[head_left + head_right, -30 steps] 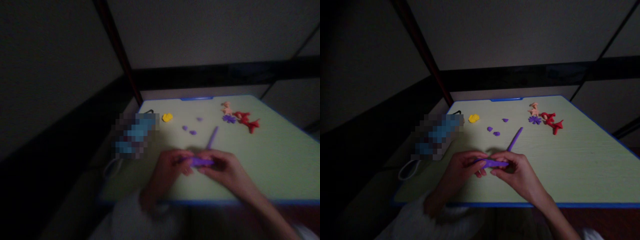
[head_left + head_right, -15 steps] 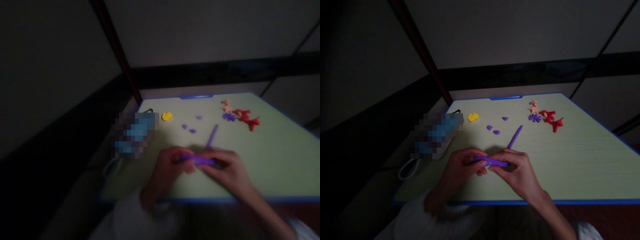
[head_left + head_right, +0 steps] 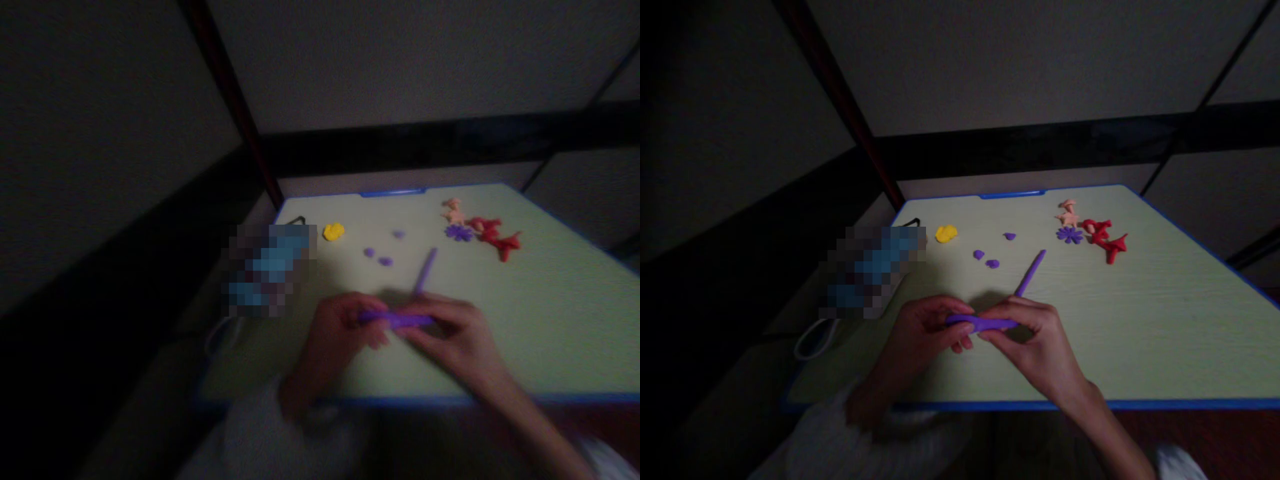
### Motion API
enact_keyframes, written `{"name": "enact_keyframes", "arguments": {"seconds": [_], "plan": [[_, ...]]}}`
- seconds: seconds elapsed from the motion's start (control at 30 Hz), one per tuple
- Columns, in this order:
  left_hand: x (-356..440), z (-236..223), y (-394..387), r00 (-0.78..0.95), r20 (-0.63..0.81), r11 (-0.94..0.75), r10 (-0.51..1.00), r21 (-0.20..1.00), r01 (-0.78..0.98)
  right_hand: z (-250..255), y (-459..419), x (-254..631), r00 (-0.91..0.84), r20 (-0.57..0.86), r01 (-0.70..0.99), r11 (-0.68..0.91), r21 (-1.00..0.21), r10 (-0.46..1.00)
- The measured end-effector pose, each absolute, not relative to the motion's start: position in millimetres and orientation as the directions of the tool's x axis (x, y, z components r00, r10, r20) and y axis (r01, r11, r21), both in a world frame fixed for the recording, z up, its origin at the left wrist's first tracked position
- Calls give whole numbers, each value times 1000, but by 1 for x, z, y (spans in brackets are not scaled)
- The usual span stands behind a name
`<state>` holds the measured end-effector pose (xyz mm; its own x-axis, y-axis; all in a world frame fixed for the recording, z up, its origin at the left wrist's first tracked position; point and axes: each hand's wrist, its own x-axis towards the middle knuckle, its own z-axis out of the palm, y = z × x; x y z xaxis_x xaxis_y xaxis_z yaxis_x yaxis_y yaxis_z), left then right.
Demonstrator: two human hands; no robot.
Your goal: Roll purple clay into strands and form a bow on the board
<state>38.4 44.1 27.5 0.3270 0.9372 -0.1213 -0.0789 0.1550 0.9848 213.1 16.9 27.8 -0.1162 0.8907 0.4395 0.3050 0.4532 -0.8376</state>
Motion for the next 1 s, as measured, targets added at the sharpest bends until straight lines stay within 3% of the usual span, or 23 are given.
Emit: {"name": "enact_keyframes", "arguments": {"seconds": [0.27, 0.43, 0.67, 1.0], "plan": [[34, 28, 44, 345, -122, 138, 931, 990, -24, 25, 18, 214, -158, 404, 327, 434, -840, 901], [29, 18, 45, 329, -157, 124, 931, 985, 118, 13, 20, 216, -231, 340, 401, 408, -820, 911], [27, 14, 41, 313, -3, -143, 950, 885, 443, 9, 21, 225, -312, 268, 534, 402, -744, 911], [9, 27, 39, 331, 12, -208, 943, 800, 563, 8, 19, 233, -332, 297, 580, 442, -684, 895]]}}
